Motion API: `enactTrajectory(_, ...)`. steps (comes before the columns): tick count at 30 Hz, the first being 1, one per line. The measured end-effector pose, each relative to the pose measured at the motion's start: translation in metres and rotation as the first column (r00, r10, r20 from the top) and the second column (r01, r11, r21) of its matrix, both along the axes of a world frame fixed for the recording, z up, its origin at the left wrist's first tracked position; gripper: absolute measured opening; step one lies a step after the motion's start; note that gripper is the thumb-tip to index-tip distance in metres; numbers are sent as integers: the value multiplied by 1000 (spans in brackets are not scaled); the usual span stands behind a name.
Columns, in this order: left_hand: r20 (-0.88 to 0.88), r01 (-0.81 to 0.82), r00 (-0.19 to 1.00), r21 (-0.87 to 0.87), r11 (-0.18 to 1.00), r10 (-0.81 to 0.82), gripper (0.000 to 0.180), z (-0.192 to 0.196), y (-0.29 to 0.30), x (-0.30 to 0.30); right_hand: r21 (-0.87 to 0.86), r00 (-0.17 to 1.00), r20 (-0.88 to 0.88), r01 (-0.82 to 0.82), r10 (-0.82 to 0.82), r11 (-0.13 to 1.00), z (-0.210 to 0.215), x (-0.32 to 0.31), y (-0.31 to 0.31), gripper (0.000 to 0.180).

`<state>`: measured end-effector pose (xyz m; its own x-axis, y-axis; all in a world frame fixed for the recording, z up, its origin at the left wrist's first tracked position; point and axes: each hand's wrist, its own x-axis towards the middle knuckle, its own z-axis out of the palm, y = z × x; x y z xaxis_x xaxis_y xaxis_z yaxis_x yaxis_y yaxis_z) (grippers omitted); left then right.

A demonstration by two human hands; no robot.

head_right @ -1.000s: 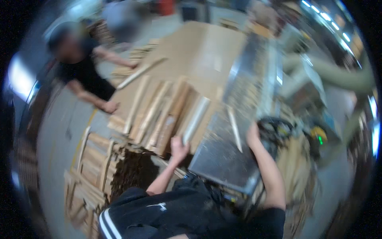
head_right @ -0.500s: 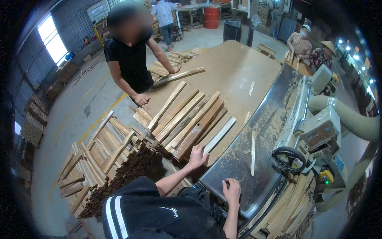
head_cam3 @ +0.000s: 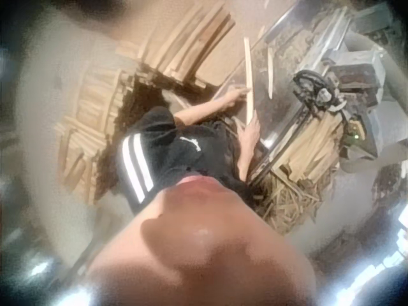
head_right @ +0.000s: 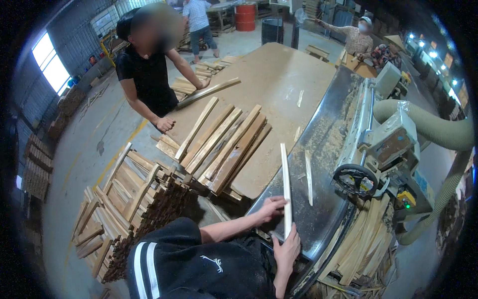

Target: The recorder is operating a machine to cut or shape small wooden slats in a factory setting.

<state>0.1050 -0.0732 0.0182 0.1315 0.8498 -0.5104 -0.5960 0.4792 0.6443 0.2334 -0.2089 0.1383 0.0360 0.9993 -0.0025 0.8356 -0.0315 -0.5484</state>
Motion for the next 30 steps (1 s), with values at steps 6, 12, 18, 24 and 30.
enactTrajectory(6,-325,239,917,-17,971,-232,54,6,-36,44,-268,938,288,270,-191,925,-36,30,-56,67)
enactTrajectory(12,-684,505,633,10,863,-363,53,3,-83,82,-48,927,154,353,-342,934,-101,45,-91,63)
enactTrajectory(18,-460,659,685,63,749,-565,36,-16,-94,105,72,936,171,299,-307,951,-104,60,-73,61)
enactTrajectory(24,-361,815,560,79,574,-745,41,3,-98,113,160,937,182,272,-299,949,-109,69,-69,59)
enactTrajectory(30,-245,826,564,154,543,-789,52,-4,-98,135,231,944,195,221,-268,947,-111,71,-66,57)
